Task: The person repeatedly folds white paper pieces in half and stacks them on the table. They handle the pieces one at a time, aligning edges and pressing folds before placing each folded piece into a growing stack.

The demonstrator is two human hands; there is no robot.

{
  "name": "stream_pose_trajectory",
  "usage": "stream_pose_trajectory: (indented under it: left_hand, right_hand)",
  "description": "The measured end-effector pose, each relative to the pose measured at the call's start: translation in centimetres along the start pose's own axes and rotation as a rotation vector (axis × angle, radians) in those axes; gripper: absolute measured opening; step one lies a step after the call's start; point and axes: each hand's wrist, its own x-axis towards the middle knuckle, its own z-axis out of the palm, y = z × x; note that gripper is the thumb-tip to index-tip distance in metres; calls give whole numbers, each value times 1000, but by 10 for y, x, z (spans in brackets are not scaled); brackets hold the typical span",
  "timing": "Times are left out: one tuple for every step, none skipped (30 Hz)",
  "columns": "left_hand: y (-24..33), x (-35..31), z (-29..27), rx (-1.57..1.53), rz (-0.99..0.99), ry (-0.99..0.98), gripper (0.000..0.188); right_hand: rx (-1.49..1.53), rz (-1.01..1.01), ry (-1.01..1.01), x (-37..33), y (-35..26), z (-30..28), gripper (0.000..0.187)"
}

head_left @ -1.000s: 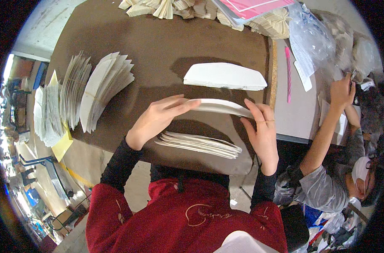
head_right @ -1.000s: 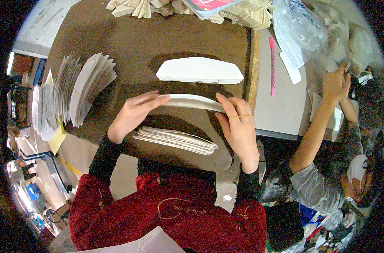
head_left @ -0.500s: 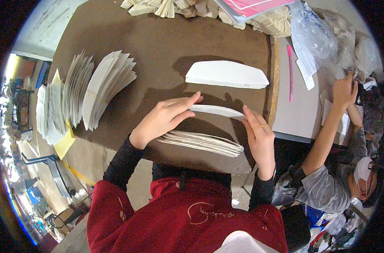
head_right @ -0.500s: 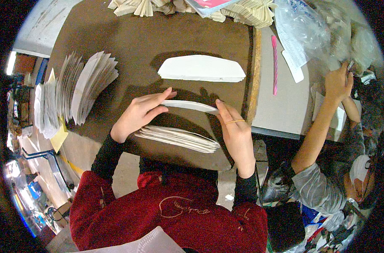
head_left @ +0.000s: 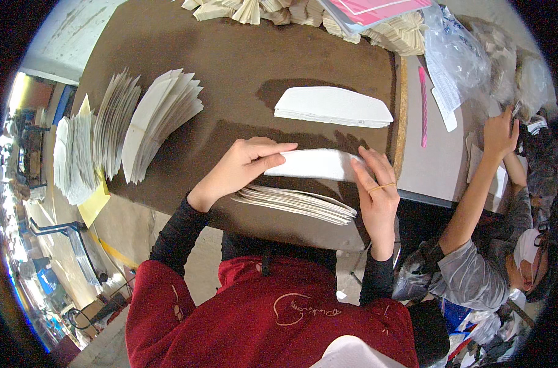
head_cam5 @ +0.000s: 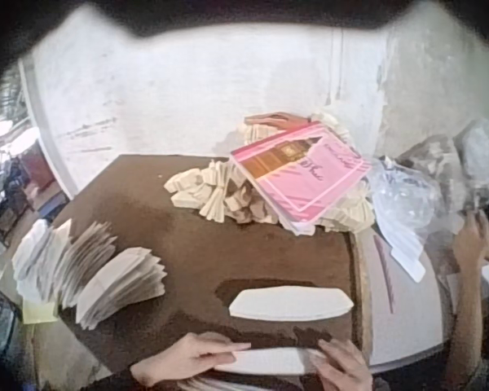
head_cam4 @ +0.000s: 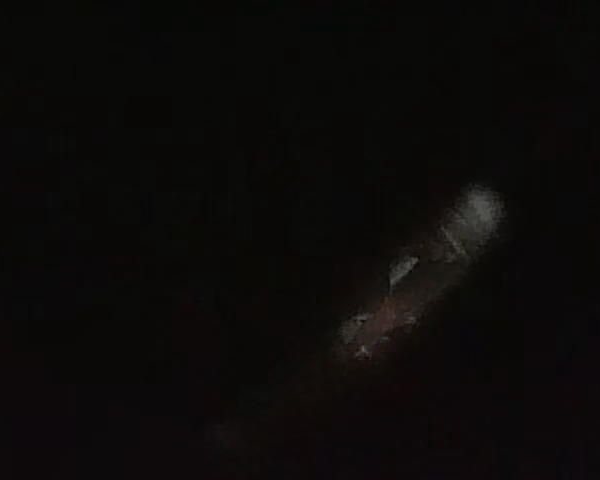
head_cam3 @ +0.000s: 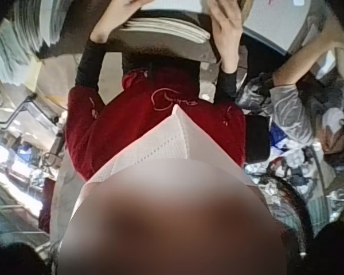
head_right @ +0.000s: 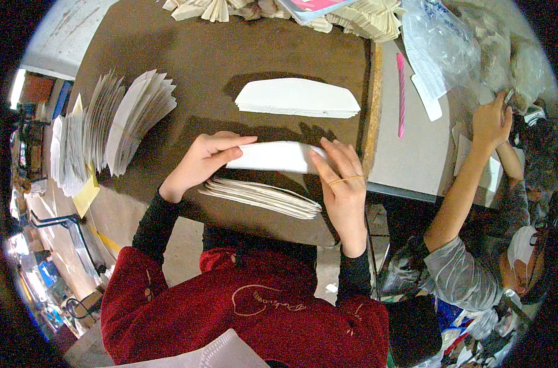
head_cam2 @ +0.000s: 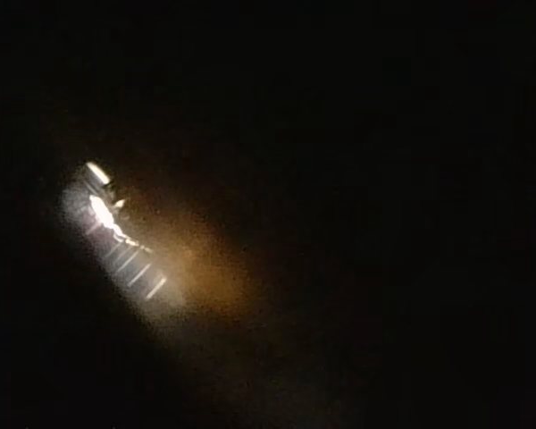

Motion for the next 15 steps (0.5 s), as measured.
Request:
stream_pose_trajectory:
  left_hand:
    - [1,-1,-1,-108,-80,-13,30]
    - [2,-2,-3,-137,-127,-2,30]
    - [3,-2,-4,-187,-128,9,30]
    - [4,-3,-5,-247,-127,17,30]
    - [4,-3,-6,-307,-126,26,30]
    - [4,-3,-6,-347,-92,25,30]
    - [4,-2,-6,-321,-88,32,30]
    - [4,-2,-5,-303,-69,46,29]
    - [3,-2,-4,-283,-67,58,29]
    - [3,-1,-4,-186,-29,82,29]
    - [2,-1,-3,-87,-6,102,30]
    - [2,0,-3,13,17,120,31]
    - [1,1,-2,117,91,130,32]
    - [1,2,-2,221,165,140,35]
    - [1,3,-1,325,234,152,37]
  right_hand:
    - [-51,-39,20,0,0,-1,42]
    - [-6,-17,2,1,-1,-2,40]
    - [52,21,-5,1,-3,-2,39]
    - [121,33,7,2,-6,-3,38]
    - [148,128,-7,3,-9,-3,38]
    - [187,197,-2,4,-12,-3,38]
    - [229,262,17,6,-14,-2,38]
    - [219,298,28,8,-17,-1,37]
    - [213,330,52,9,-18,-1,36]
    - [212,365,36,10,-18,-1,35]
    - [224,368,58,11,-18,0,33]
    - [241,375,41,11,-16,0,31]
    - [257,387,44,11,-14,0,29]
    - [218,270,95,10,-12,0,24]
    - [198,268,67,9,-10,1,24]
